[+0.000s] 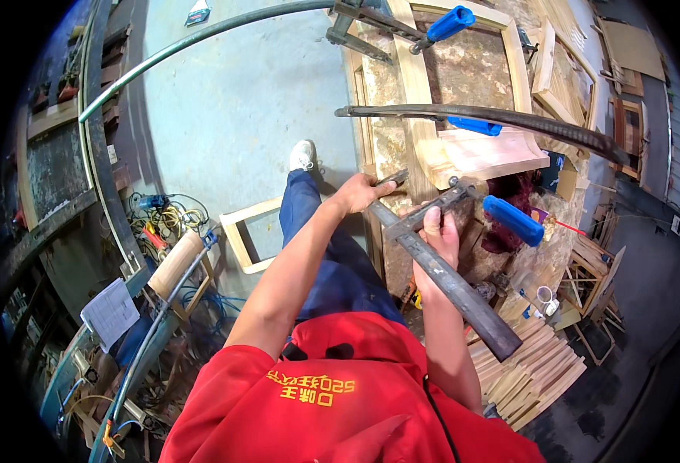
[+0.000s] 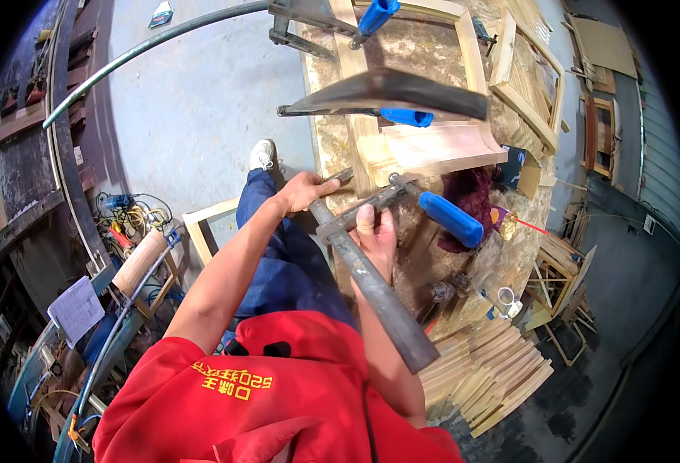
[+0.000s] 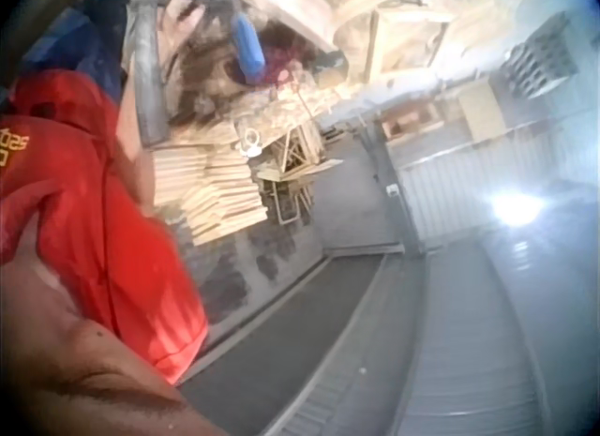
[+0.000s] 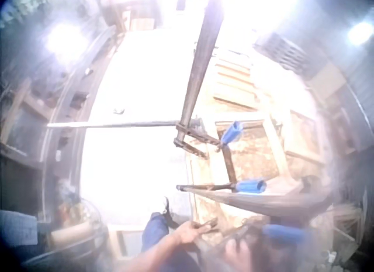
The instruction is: The person assembles a wooden frame by measuring, positioning, and clamping wooden pieces together. They use a tape measure, clamps, and a hammer to secure the frame components on a workbench in a workshop.
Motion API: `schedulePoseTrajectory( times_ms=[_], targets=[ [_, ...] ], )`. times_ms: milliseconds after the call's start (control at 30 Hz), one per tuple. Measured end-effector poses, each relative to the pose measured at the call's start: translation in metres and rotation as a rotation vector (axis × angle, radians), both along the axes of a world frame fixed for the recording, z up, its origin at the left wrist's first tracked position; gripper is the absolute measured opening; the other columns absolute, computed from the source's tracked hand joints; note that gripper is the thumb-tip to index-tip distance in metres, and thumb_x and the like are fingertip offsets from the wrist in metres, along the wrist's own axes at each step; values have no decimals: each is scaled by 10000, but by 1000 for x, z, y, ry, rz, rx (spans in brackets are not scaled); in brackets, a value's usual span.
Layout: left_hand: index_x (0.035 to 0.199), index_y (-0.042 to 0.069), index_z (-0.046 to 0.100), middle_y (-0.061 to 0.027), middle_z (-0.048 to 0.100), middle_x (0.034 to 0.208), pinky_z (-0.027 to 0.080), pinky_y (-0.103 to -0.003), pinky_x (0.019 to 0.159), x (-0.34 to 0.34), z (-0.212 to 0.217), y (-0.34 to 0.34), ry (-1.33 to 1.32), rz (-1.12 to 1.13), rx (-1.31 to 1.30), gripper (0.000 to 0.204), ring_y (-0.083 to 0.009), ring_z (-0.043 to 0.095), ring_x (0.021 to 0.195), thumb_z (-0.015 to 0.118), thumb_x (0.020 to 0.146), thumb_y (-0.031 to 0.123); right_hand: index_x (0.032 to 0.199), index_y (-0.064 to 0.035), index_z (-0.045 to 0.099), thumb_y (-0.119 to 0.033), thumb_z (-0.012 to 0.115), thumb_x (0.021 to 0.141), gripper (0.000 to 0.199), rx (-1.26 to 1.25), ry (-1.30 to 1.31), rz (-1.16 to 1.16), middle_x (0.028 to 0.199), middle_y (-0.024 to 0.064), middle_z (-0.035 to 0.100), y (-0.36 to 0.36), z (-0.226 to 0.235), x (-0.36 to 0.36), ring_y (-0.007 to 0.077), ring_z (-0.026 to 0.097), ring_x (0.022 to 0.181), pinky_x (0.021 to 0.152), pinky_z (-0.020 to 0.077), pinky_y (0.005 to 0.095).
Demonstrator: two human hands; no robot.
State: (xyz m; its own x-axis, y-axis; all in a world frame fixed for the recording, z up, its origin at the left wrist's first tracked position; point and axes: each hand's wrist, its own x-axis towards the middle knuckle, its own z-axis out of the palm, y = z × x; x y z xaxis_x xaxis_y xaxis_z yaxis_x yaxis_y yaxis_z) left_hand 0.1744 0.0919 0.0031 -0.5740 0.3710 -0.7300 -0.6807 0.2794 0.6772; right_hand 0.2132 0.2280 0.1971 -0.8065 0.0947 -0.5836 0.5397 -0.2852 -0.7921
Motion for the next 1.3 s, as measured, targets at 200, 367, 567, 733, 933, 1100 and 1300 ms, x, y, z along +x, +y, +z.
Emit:
schedulePoseTrajectory(
  times_ms=[200, 367, 567, 733, 933, 1100, 1300],
  targets=[
    [1067, -47, 758, -99, 721, 875, 503, -349, 764, -1, 3, -2, -3, 44, 78, 656, -163, 631, 815, 701, 906, 586, 1170, -47, 533, -213, 669, 1012, 267, 468, 345, 180, 951, 74, 639, 42, -18, 13, 124, 629, 792, 712, 534, 254],
    [1071, -33, 765, -104, 730, 882, 503, -351, 789, 3, -9, -2, -26, 20, 54, 647, -165, 637, 832, 703, 903, 589, 1364, 8, 460, -136, 687, 962, 483, 1174, 670, 309, 1072, 119, 617, 59, 95, -27, 209, 627, 903, 816, 515, 353],
    [1096, -31, 760, -116, 730, 890, 501, -355, 795, -1, -5, -3, -13, 27, 74, 657, -178, 641, 840, 703, 899, 592, 1220, -29, 595, -170, 654, 985, 280, 1500, 753, 945, 921, 168, 626, 70, 147, -71, 368, 633, 781, 676, 516, 407],
    [1058, -44, 761, -128, 732, 904, 500, -358, 799, -6, 3, -8, -33, -23, 35, 692, -189, 647, 850, 698, 883, 622, 1208, -41, 589, -247, 683, 964, 334, 1470, 759, 1065, 899, 162, 645, 62, 161, -81, 373, 641, 770, 677, 507, 458],
    [979, -107, 733, -229, 721, 927, 501, -400, 828, -11, 0, -10, -15, -27, 35, 780, -294, 679, 896, 701, 849, 661, 1243, -32, 561, -226, 697, 954, 374, 1518, 666, 1115, 881, 176, 626, 71, 157, -76, 393, 604, 722, 683, 494, 475],
    [1029, -81, 746, -184, 735, 956, 498, -381, 850, -11, -8, -12, -10, -44, 23, 739, -257, 669, 909, 702, 864, 638, 1201, -12, 570, -223, 708, 949, 357, 1524, 716, 1186, 915, 198, 647, 58, 159, -79, 408, 623, 742, 691, 507, 481],
    [1044, -78, 750, -159, 742, 959, 499, -365, 854, -11, -6, -8, -21, -16, 28, 715, -230, 664, 909, 715, 870, 614, 1242, -19, 553, -128, 696, 932, 357, 1416, 721, 1046, 919, 189, 592, 69, 146, -76, 393, 594, 783, 701, 491, 464]
  ],
)
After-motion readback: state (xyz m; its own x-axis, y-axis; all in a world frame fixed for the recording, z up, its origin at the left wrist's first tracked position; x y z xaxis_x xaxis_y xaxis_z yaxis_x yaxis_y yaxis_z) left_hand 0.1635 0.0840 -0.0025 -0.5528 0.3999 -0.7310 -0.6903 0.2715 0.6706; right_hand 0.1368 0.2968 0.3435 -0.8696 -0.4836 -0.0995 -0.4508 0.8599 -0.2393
